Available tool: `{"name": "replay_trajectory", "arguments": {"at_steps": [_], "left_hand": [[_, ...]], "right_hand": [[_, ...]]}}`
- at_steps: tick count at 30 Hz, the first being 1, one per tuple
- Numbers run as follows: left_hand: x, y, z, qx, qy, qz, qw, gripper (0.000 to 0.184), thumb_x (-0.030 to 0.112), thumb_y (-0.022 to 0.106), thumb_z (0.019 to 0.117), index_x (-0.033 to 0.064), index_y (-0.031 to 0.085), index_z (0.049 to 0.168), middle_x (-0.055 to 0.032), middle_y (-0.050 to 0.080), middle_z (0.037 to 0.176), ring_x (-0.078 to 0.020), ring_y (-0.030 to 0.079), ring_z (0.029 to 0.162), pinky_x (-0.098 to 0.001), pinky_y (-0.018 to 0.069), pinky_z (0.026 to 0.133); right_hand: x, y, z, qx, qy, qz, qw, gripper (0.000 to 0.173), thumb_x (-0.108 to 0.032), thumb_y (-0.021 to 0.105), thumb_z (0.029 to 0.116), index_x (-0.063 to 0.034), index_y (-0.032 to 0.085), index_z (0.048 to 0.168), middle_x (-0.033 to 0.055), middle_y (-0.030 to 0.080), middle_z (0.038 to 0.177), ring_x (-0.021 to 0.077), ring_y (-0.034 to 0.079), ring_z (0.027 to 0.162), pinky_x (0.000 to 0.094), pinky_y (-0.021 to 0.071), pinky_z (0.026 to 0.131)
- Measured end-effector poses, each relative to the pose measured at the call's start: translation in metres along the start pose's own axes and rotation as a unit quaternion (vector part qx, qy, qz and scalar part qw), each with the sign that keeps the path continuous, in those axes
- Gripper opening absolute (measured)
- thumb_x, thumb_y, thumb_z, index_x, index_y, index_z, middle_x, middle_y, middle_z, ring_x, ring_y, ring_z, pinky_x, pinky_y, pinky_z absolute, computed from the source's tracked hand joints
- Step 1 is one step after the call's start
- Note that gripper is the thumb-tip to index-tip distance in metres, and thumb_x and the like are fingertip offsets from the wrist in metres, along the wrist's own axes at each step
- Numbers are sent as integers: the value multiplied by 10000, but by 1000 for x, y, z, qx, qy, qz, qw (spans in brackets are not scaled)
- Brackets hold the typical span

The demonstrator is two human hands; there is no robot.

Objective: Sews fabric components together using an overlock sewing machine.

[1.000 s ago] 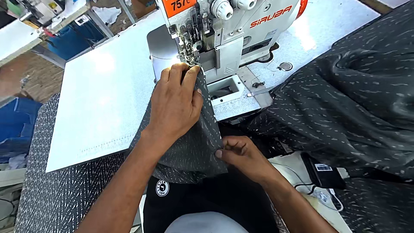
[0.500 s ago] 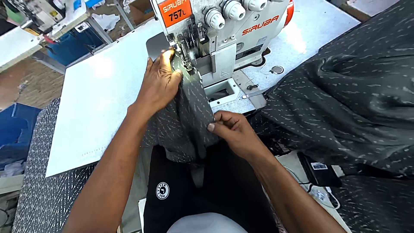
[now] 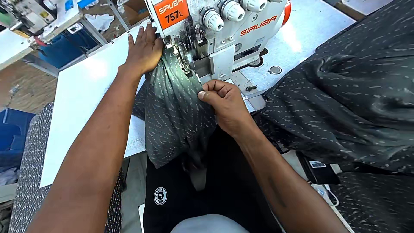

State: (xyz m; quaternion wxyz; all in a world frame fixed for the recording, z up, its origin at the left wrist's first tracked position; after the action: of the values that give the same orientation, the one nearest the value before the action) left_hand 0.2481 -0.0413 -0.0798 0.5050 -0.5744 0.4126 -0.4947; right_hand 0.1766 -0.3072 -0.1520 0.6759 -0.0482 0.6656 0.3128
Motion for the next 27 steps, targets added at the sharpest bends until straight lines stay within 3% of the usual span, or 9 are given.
{"name": "replay_trajectory", "arguments": {"at_steps": [3, 5, 7, 10, 13, 16, 19, 21, 27], "left_hand": [[-18, 1, 20, 61, -11, -12, 998, 695, 492, 180, 1071, 63, 319, 1599, -168, 288, 1673, -360, 183, 1574, -684, 57, 1232], [-21, -1, 11, 203, 25, -20, 979, 659, 453, 276, 1077, -11, 425, 1520, -251, 437, 1557, -400, 384, 1472, -616, 261, 1203], [-11, -7, -38, 288, 63, -70, 953, 571, 370, 395, 1082, -42, 466, 1471, -257, 511, 1477, -369, 489, 1383, -524, 386, 1151], [1, 18, -175, 236, 21, -228, 944, 540, 334, 518, 1068, -41, 419, 1444, -173, 592, 1326, -217, 616, 1167, -397, 549, 957], [12, 74, -305, 193, -96, -342, 915, 414, 340, 559, 1046, 36, 494, 1320, -28, 640, 1083, -89, 635, 823, -282, 559, 691], [28, 122, -360, 171, -212, -403, 874, 384, 269, 638, 965, 12, 545, 1235, -57, 671, 1037, -112, 660, 700, -261, 580, 559], [27, 148, -355, 149, -286, -437, 840, 419, 293, 666, 978, 9, 577, 1275, -102, 662, 1152, -181, 698, 848, -370, 625, 696], [27, 162, -343, 152, -311, -468, 813, 413, 319, 695, 976, 24, 597, 1249, -88, 668, 1093, -182, 690, 913, -397, 612, 791], [26, 182, -318, 254, -278, -503, 778, 139, 151, 711, 970, 83, 677, 854, 0, 696, 790, -120, 691, 742, -313, 608, 715]], "right_hand": [[2, 6, 0, 39, 8, 10, 999, 12, -45, 653, 914, -43, 662, 921, 22, 604, 682, 90, 581, 593, 254, 515, 557], [4, 7, -8, 44, 10, 19, 999, 75, -38, 643, 910, -31, 658, 983, 27, 613, 719, 94, 593, 630, 262, 531, 590], [5, 0, -23, 18, 15, 15, 1000, 180, -37, 639, 893, -19, 649, 1072, 36, 646, 783, 97, 622, 688, 272, 557, 653], [18, -23, -63, -47, 47, -7, 998, 154, -29, 645, 893, -17, 676, 1042, 50, 704, 841, 92, 669, 728, 267, 586, 686], [40, -47, -95, -72, 101, -15, 992, 78, -23, 660, 909, -39, 691, 979, 30, 713, 809, 64, 662, 696, 232, 571, 656], [65, -59, -113, -51, 135, -22, 989, 25, -77, 664, 935, -74, 689, 939, -12, 675, 757, 33, 596, 642, 203, 502, 597], [80, -65, -119, -37, 144, 0, 989, 75, -145, 676, 953, -80, 713, 968, -21, 674, 781, 41, 597, 668, 227, 517, 627], [87, -65, -122, -23, 139, -8, 990, 65, -134, 699, 939, -73, 720, 950, -35, 666, 742, 25, 571, 623, 207, 497, 589], [89, -63, -123, 14, 105, -32, 994, 4, -52, 746, 881, -48, 746, 881, -16, 689, 739, 32, 610, 656, 217, 535, 641]]}}
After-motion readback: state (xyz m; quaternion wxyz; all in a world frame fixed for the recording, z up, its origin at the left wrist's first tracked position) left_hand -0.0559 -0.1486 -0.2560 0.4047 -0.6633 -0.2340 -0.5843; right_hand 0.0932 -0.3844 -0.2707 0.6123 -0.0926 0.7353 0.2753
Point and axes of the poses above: each hand's wrist, its own z-axis towards the middle knuckle, its own y-axis out of the palm, x = y × z, the point moved 1 cm from there along z, towards the middle knuckle
